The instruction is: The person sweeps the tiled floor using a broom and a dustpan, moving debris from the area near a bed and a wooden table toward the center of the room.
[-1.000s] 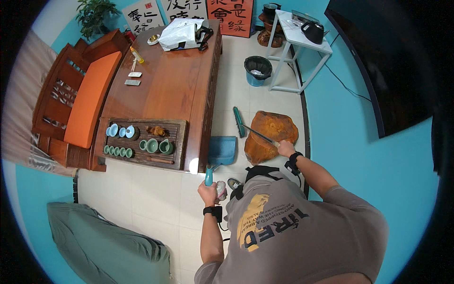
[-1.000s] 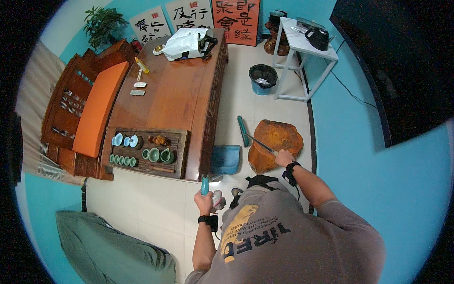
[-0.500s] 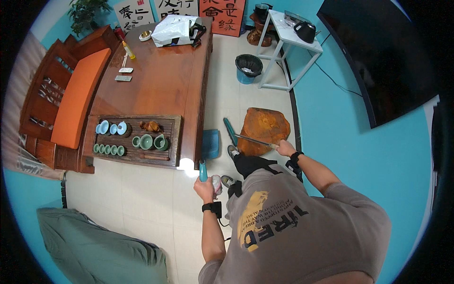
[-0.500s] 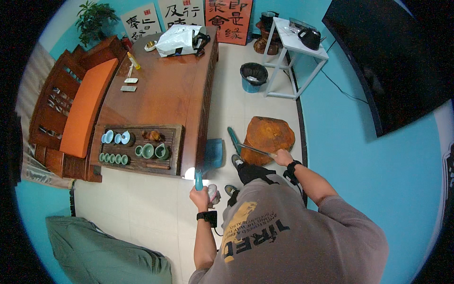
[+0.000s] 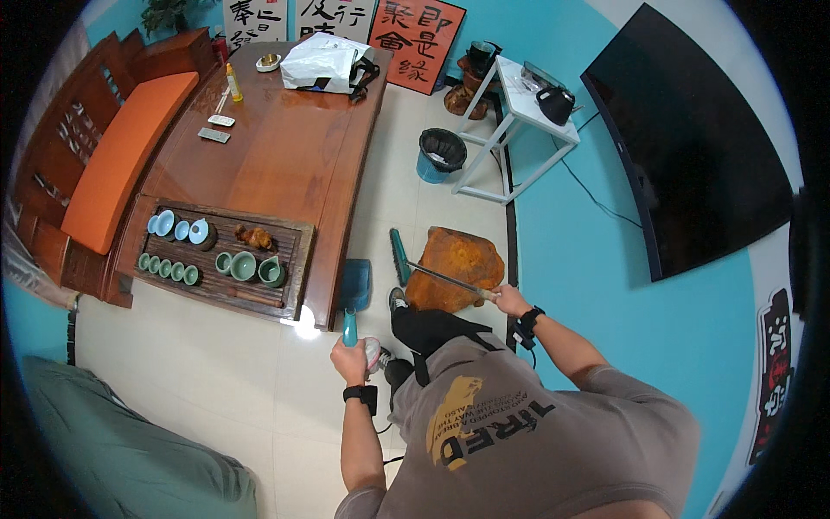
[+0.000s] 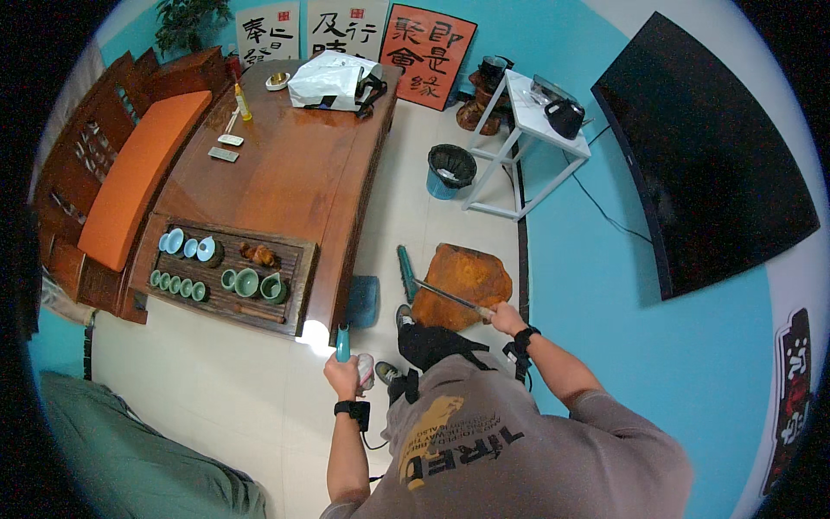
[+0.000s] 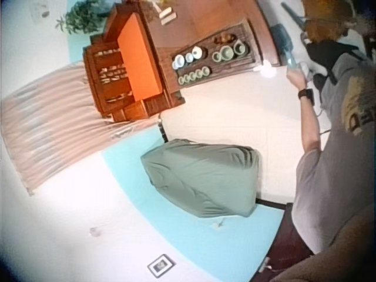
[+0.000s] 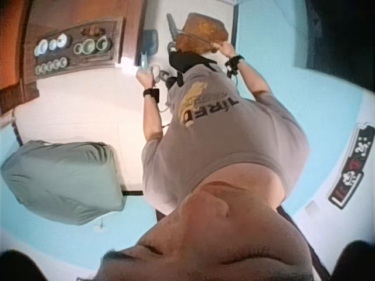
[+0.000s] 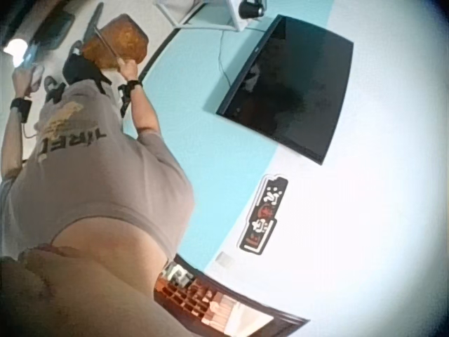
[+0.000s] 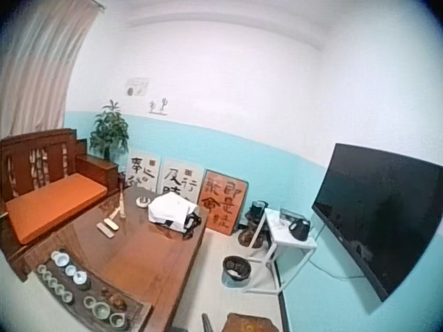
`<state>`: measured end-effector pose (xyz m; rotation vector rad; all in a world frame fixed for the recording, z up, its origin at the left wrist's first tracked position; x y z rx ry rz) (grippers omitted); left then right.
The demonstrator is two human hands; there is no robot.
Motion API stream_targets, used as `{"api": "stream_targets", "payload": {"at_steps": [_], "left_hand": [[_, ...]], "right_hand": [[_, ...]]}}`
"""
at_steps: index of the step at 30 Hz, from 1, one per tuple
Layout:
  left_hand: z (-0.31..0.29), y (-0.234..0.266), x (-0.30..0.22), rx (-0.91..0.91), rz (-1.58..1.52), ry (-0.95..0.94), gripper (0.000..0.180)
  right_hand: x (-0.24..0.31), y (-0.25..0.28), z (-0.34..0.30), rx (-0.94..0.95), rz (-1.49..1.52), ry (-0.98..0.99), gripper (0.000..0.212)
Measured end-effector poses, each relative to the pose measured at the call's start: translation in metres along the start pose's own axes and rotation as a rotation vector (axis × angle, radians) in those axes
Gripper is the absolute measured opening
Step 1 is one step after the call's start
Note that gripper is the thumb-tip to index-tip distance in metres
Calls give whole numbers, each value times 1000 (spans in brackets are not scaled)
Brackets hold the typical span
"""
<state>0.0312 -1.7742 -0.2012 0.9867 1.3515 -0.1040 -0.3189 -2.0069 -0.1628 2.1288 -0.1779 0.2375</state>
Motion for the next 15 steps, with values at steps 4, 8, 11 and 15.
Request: {"api": "stream_targets", "payload": {"at_steps": [4, 8, 11, 15], "left_hand": [[3, -5, 2, 4, 3, -7, 19], [4, 0, -6, 12, 35, -30, 18], [2, 2, -1, 27, -4, -22, 18], [-3, 6, 4, 41, -16, 17, 18]], "right_hand": [[7, 5, -11, 75, 65, -117, 32], [-3, -6, 3, 1, 85, -56, 34], [-17, -17, 15, -16, 49, -23, 37], [-10, -25, 17, 37, 27, -30, 35]]}}
Point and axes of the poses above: each hand's wrist, its own z-axis towards the middle knuckle, its own y-axis out of the back of the hand, x = y × z, the point moved 7 cm from there along z, towards the middle knuckle, and after that the axes turned 9 degrees about -y, right-handed, at the moved point
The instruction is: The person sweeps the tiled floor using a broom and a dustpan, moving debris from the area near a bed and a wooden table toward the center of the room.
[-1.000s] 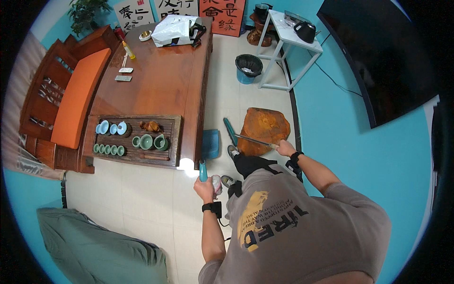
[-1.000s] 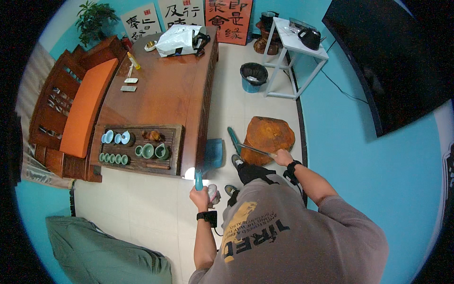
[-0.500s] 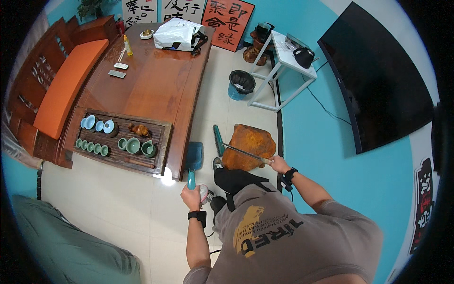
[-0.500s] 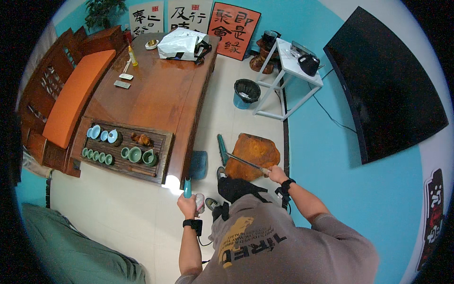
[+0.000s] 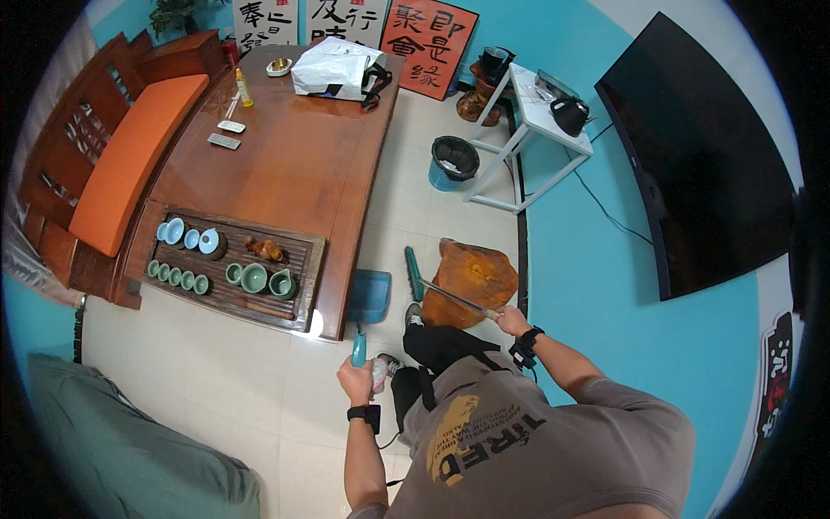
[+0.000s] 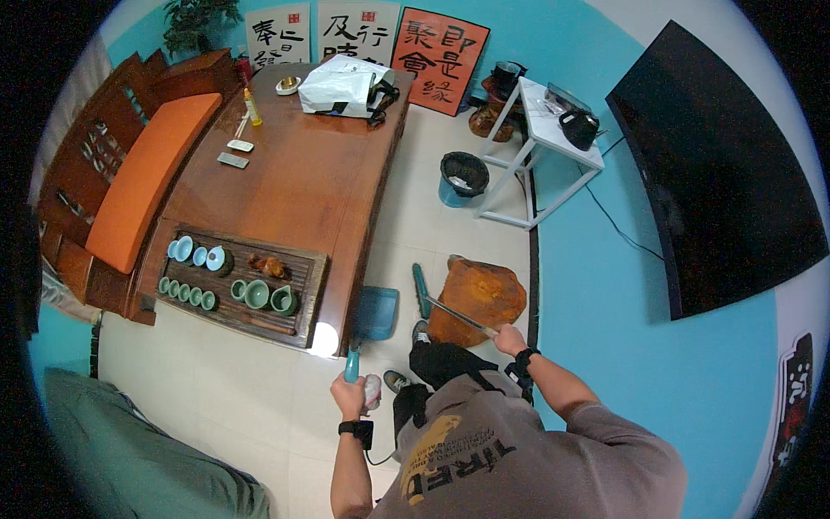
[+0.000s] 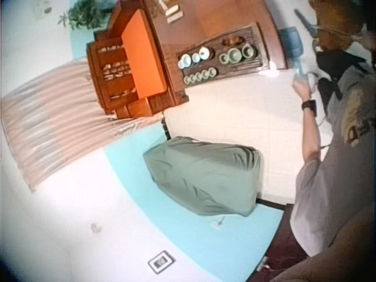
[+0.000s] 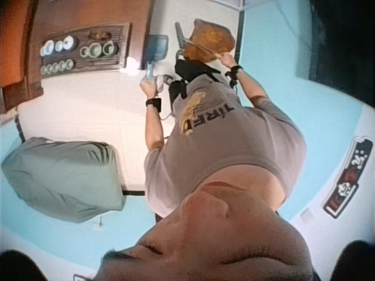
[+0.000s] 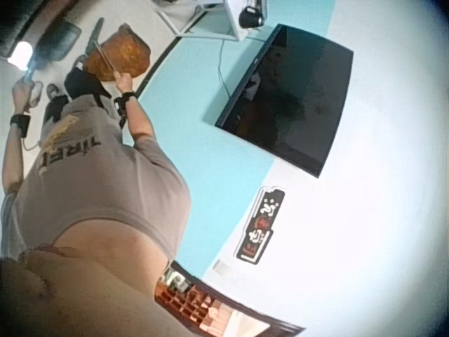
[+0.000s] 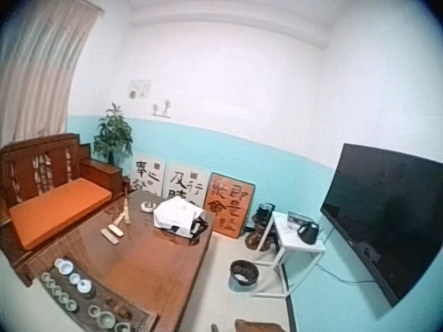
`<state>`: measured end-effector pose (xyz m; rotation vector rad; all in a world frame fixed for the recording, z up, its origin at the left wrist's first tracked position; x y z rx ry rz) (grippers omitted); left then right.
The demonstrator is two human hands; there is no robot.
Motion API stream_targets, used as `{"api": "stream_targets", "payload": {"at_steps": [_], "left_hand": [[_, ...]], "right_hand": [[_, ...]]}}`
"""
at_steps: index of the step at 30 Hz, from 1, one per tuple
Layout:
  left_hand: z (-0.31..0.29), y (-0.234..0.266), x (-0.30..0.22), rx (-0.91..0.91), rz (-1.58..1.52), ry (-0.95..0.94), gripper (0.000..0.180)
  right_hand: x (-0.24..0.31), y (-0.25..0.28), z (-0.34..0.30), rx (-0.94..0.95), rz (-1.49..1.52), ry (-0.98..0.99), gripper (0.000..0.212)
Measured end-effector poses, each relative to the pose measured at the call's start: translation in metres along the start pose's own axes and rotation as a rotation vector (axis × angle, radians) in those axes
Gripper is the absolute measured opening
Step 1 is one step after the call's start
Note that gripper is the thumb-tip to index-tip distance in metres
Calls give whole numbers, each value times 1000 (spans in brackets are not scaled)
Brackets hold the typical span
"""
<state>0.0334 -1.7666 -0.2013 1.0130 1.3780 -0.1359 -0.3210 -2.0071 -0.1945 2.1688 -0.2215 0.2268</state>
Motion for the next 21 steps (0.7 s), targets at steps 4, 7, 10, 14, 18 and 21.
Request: {"api": "stream_targets", "payload": {"at_steps": [4, 7, 10, 14, 18, 21], "left_hand": [[-13, 8, -9, 3, -2, 16, 16], [-19, 11, -20, 13, -55, 22, 15], [-22, 7, -19, 0, -29, 9, 17], [-10, -6, -35, 44, 2, 2, 17], [16, -21, -53, 70, 88, -24, 18], [35, -34, -58, 67, 127, -73, 18]], "right_hand": [[18, 8, 1, 55, -44, -56, 31], [27, 14, 10, 87, -51, -132, 29], [33, 26, 21, 59, -53, -146, 31], [30, 52, 49, -76, -24, -52, 35], [12, 79, 81, -76, 138, -159, 30], [-19, 97, 108, -58, 275, -266, 30]]}}
Point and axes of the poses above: each hand's wrist, its own z-axis towards the middle knuckle, its own y-axis out of the back of the hand, x = y × z, the point moved 7 cm from there along z, towards the middle knuckle, and after that the axes turned 9 degrees about -y, right-handed, at the moved point
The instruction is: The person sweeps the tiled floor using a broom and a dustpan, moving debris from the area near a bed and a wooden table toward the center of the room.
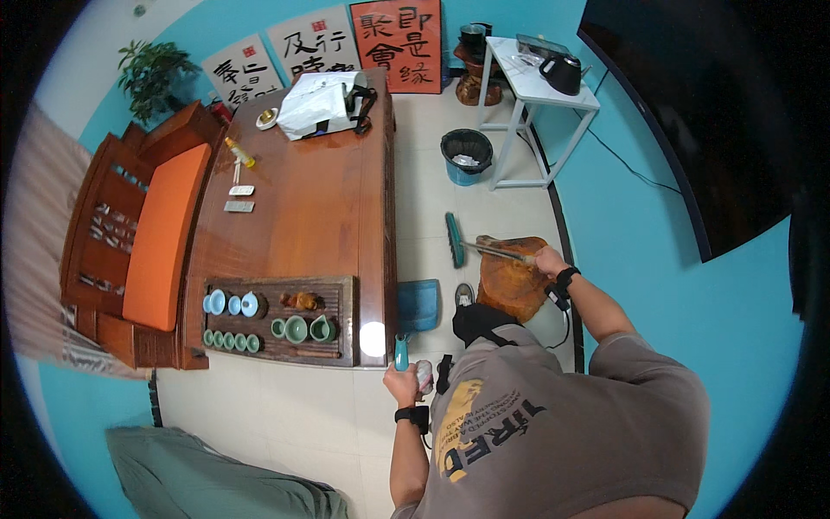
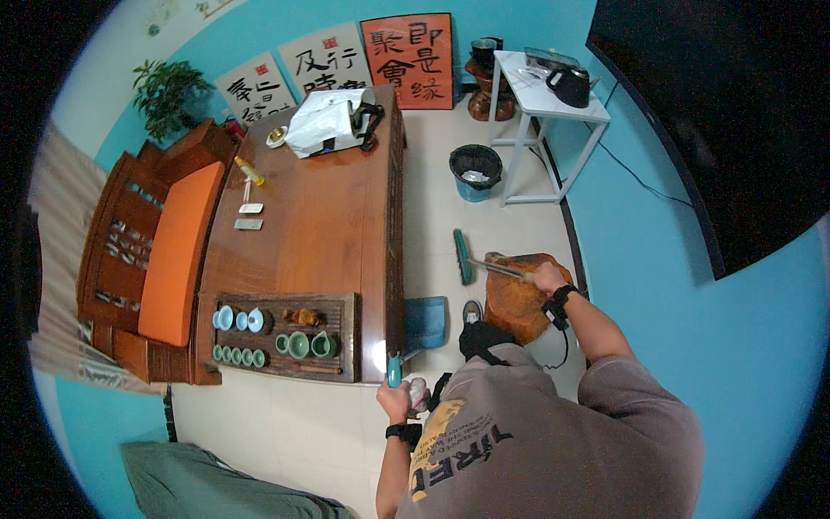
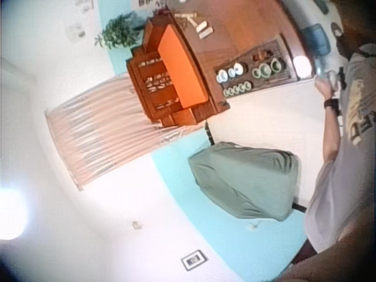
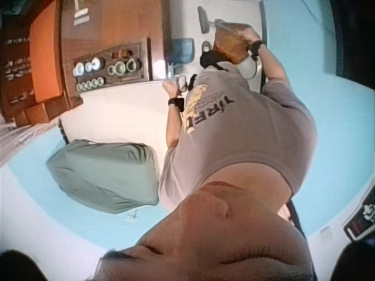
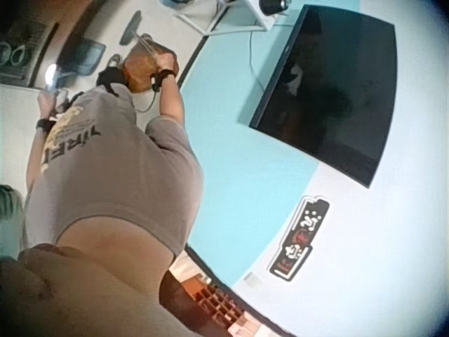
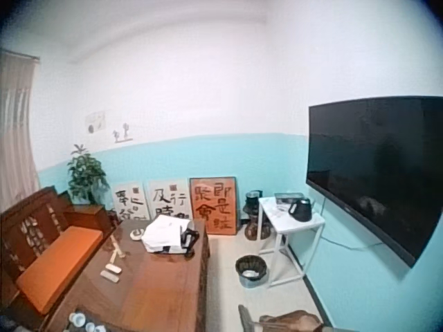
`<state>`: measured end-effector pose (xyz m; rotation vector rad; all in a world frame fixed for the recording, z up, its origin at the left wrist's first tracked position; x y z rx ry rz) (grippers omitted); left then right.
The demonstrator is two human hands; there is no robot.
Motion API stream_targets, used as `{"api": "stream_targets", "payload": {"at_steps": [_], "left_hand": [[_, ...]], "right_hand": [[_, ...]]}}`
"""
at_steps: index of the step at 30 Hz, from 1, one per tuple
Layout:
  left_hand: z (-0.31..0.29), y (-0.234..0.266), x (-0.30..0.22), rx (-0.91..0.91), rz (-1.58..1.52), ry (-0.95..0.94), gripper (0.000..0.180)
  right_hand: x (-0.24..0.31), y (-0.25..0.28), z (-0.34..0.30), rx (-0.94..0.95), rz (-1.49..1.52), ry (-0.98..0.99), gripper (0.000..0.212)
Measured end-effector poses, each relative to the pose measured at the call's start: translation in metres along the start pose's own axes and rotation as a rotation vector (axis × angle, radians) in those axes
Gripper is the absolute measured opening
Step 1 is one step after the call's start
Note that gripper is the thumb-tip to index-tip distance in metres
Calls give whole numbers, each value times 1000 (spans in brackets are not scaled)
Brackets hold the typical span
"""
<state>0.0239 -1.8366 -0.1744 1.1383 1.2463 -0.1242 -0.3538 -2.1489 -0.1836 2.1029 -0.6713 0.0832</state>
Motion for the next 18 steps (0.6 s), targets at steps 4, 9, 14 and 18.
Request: {"api": "stream_targets", "payload": {"at_steps": [4, 9, 14, 18], "left_hand": [[43, -20, -21, 80, 14, -6, 19], [105, -52, -32, 145, 121, 61, 25], [161, -77, -85, 226, 154, 123, 25], [197, -87, -92, 234, 181, 168, 23]], "right_hand": [[7, 41, 37, -112, -44, 100, 31], [16, 80, 97, -323, -214, 66, 25], [41, 48, 173, -180, -392, 138, 16], [139, 7, 166, -35, -482, 309, 15]]}}
Point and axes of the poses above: each hand's wrist, its own z-axis towards the middle knuckle, its own y-axis out of the back of the hand, x = y × z, the point moved 7 cm from there along z, towards the middle knuckle, and after that the axes turned 9 degrees about -y, right-handed, at the moved point
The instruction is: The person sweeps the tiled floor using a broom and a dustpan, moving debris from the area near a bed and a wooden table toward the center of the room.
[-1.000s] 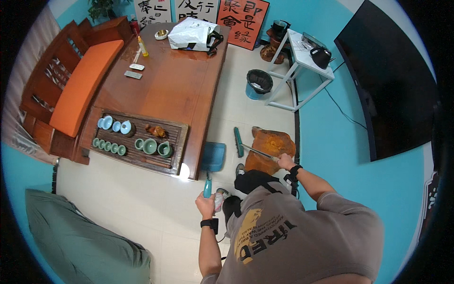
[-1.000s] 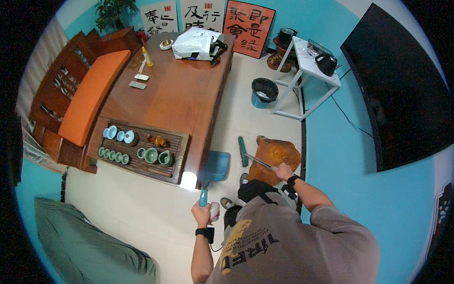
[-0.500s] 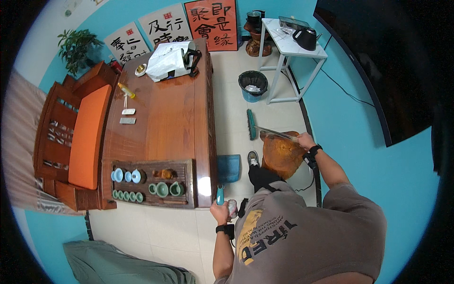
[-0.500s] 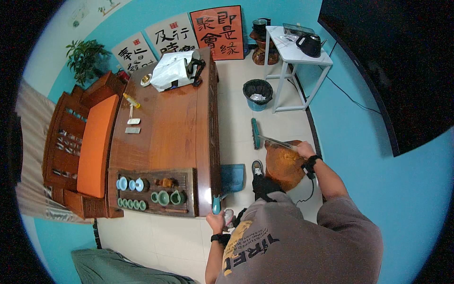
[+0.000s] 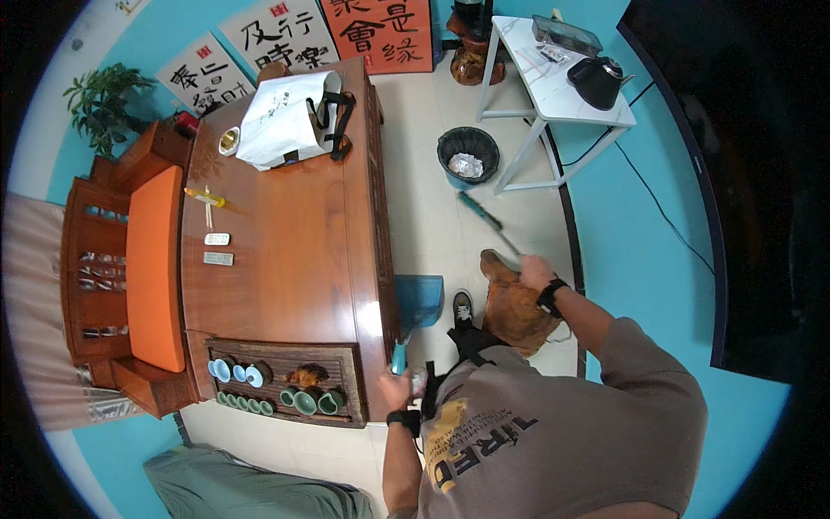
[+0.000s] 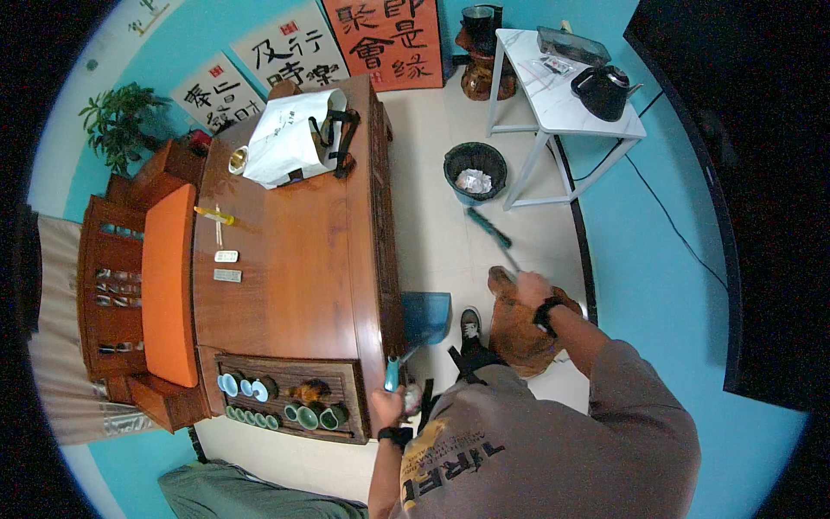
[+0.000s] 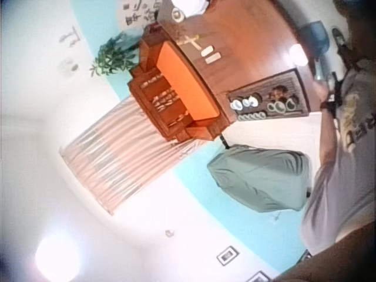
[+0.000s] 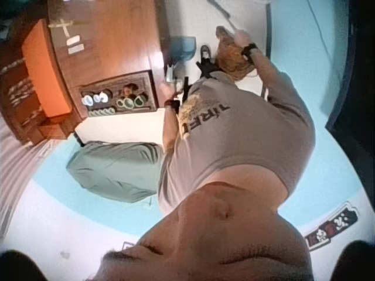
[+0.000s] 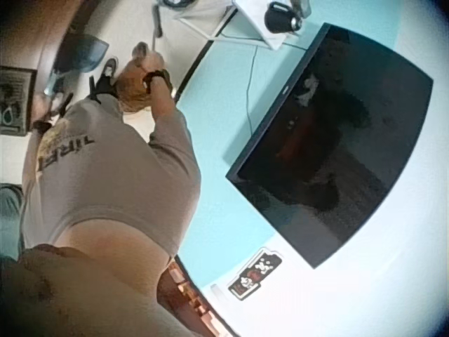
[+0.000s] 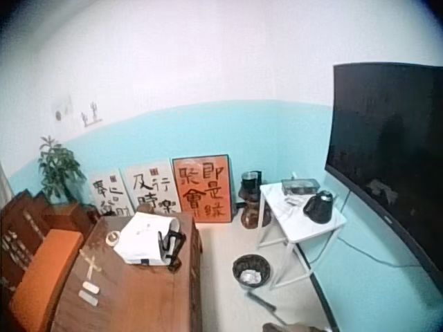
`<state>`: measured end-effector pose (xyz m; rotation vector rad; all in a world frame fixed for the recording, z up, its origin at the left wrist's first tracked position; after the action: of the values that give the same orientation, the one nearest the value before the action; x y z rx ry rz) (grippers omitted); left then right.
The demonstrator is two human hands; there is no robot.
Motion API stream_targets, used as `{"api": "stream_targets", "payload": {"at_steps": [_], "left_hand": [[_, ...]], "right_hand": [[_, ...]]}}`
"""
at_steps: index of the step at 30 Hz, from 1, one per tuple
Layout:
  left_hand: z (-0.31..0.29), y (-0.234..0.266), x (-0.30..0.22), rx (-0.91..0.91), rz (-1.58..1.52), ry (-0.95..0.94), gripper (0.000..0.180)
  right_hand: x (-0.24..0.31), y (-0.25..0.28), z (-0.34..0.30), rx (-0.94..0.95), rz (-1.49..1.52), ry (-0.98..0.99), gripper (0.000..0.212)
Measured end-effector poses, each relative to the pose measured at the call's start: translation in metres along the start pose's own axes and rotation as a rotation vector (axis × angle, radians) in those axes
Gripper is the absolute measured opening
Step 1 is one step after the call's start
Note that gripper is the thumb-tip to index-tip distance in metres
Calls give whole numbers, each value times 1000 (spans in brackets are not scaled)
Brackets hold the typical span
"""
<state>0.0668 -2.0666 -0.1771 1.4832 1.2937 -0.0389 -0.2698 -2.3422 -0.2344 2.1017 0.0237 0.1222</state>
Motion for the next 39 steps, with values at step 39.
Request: {"api": "stream_targets", "payload": {"at_steps": [39], "left_hand": [[161, -41, -121, -141, -26, 85, 23]], "right_hand": [[195, 218, 385, -33, -101, 84, 16]]}}
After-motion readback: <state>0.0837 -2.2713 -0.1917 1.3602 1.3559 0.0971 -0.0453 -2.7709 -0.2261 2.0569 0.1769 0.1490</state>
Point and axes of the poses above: each hand's wrist, its own z-axis towards the middle knuckle, its own y-axis out of the back of the hand, x = y × z, the point moved 7 cm from there along z, towards the middle knuckle, and after that the axes turned 9 degrees about -y, right-handed, at the moved point
